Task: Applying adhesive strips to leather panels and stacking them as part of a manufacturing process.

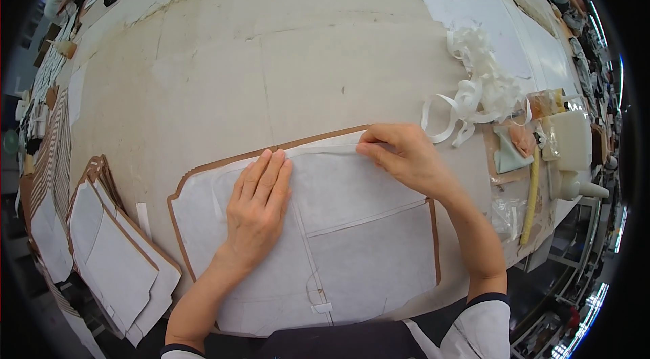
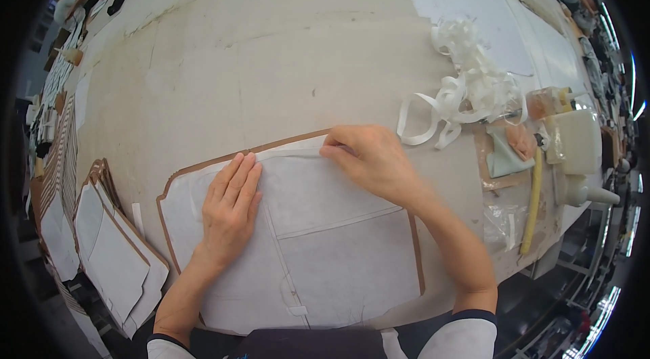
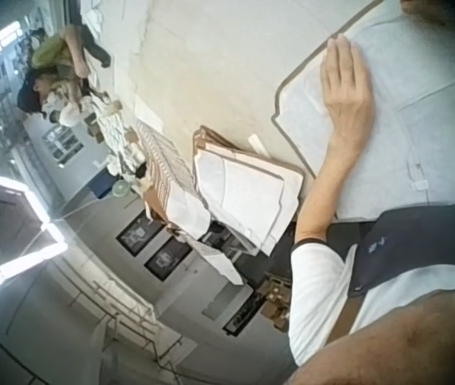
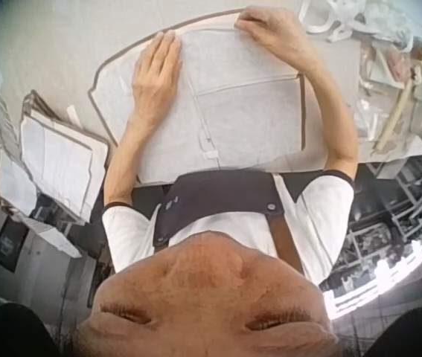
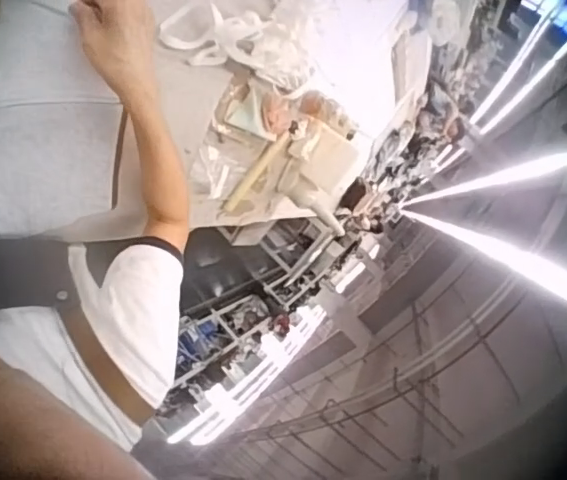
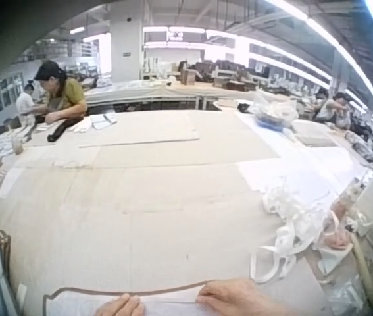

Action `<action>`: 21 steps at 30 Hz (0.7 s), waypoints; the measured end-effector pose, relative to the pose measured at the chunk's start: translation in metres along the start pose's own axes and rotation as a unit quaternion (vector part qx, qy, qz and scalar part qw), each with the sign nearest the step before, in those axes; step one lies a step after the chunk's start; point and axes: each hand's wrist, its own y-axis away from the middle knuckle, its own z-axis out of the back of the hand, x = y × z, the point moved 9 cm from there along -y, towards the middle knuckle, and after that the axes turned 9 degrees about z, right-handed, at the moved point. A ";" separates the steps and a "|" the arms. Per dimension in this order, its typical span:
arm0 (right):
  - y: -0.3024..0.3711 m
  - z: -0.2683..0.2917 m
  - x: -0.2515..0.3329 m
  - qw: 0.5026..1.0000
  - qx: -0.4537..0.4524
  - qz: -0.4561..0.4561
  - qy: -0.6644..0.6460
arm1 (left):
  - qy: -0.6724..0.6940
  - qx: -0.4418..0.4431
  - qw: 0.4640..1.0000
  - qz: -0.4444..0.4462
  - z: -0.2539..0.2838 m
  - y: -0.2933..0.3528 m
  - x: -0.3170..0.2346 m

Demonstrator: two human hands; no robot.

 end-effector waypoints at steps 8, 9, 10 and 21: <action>0.008 0.005 -0.035 0.989 -0.045 -0.134 -0.032 | -0.006 0.061 0.998 0.016 -0.005 -0.003 -0.005; 0.006 0.004 -0.036 0.989 -0.047 -0.136 -0.033 | -0.005 0.062 0.998 0.014 -0.005 -0.003 -0.005; 0.003 0.005 -0.033 0.992 -0.046 -0.117 -0.003 | -0.015 0.066 0.998 0.010 -0.006 -0.003 -0.006; -0.001 0.001 -0.033 0.993 -0.039 -0.090 0.061 | -0.066 0.080 0.995 0.002 -0.013 -0.001 -0.010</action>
